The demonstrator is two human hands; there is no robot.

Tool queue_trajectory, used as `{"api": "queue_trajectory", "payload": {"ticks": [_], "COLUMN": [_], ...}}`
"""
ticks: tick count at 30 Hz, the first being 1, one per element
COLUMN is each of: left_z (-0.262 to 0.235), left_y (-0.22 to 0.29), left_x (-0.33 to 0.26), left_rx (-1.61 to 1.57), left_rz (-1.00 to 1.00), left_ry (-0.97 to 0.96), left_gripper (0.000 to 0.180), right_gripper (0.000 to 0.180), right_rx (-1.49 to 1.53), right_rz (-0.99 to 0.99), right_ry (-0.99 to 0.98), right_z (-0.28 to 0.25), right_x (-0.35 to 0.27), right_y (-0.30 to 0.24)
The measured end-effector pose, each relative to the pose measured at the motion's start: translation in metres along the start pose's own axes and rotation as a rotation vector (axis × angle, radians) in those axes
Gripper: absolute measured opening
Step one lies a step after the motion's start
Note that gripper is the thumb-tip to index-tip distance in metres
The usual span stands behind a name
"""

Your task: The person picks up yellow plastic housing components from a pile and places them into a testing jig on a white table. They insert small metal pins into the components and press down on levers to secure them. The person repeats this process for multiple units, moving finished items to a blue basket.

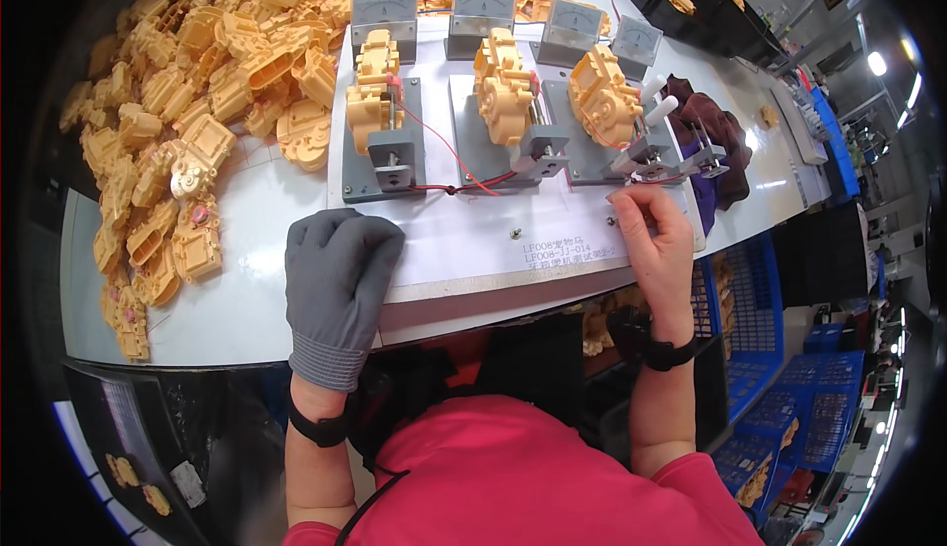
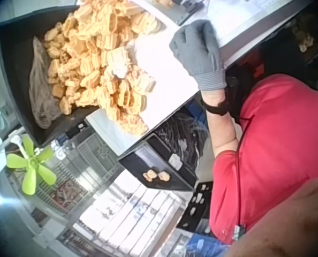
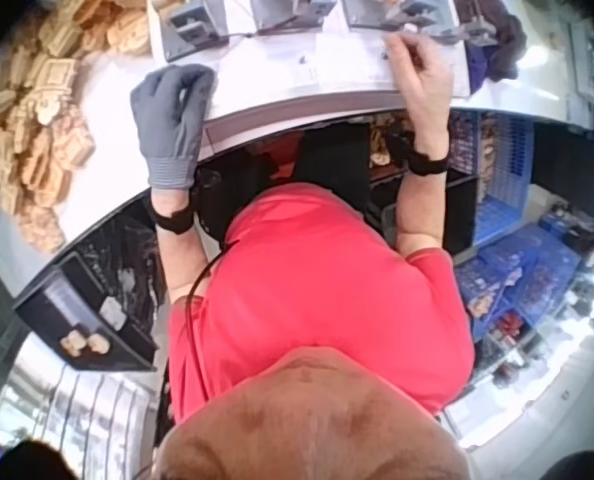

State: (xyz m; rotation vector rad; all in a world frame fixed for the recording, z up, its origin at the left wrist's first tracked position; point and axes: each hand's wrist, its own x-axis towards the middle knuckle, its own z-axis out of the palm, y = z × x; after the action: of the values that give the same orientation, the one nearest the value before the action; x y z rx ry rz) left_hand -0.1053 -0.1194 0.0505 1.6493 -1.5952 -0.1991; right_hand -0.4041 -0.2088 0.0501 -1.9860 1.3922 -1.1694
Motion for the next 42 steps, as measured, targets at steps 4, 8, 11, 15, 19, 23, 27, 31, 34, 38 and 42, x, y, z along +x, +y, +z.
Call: {"api": "queue_trajectory", "payload": {"ticks": [4,8,11,15,19,23,27,31,34,38,42], "left_z": [0.001,0.001,0.0,0.001,0.0,0.0,0.0,0.001,0.001,0.0,0.001], "left_y": [0.002,0.001,0.002,0.001,0.0,0.001,0.001,-0.002,-0.002,0.0,-0.001], "left_x": [0.001,-0.001,-0.001,-0.002,-0.002,-0.002,-0.003,-0.003,-0.003,-0.003,-0.004], "left_rx": [0.042,0.049,0.042,0.021,0.016,0.011,0.012,-0.004,-0.006,-0.005,-0.011], "left_rz": [-0.001,0.005,0.006,-0.01,-0.006,-0.01,-0.017,-0.007,-0.012,-0.02,-0.028], "left_ry": [-0.004,-0.001,-0.015,-0.019,-0.023,-0.029,-0.029,-0.017,-0.022,-0.031,-0.02], "left_gripper": [0.008,0.008,0.007,0.008,0.008,0.01,0.011,0.011,0.011,0.011,0.011], "right_gripper": [0.017,0.018,0.018,0.019,0.02,0.021,0.02,0.02,0.02,0.019,0.019], "right_rx": [0.021,0.122,0.158,0.207,0.244,0.257,0.241,0.248,0.255,0.265,0.262], "right_rz": [0.023,0.083,0.082,0.089,0.109,0.121,0.058,0.053,0.064,0.069,0.069], "right_ry": [0.025,0.057,0.089,0.113,0.121,0.142,0.147,0.145,0.142,0.142,0.134], "right_z": [0.002,0.0,-0.002,-0.001,-0.005,-0.007,-0.004,-0.003,-0.003,-0.003,-0.003], "right_x": [-0.003,-0.004,-0.006,-0.007,-0.008,-0.008,-0.008,-0.008,-0.008,-0.008,-0.008], "right_y": [0.0,-0.004,-0.001,0.003,0.003,0.004,0.002,0.003,0.004,0.003,0.004]}}
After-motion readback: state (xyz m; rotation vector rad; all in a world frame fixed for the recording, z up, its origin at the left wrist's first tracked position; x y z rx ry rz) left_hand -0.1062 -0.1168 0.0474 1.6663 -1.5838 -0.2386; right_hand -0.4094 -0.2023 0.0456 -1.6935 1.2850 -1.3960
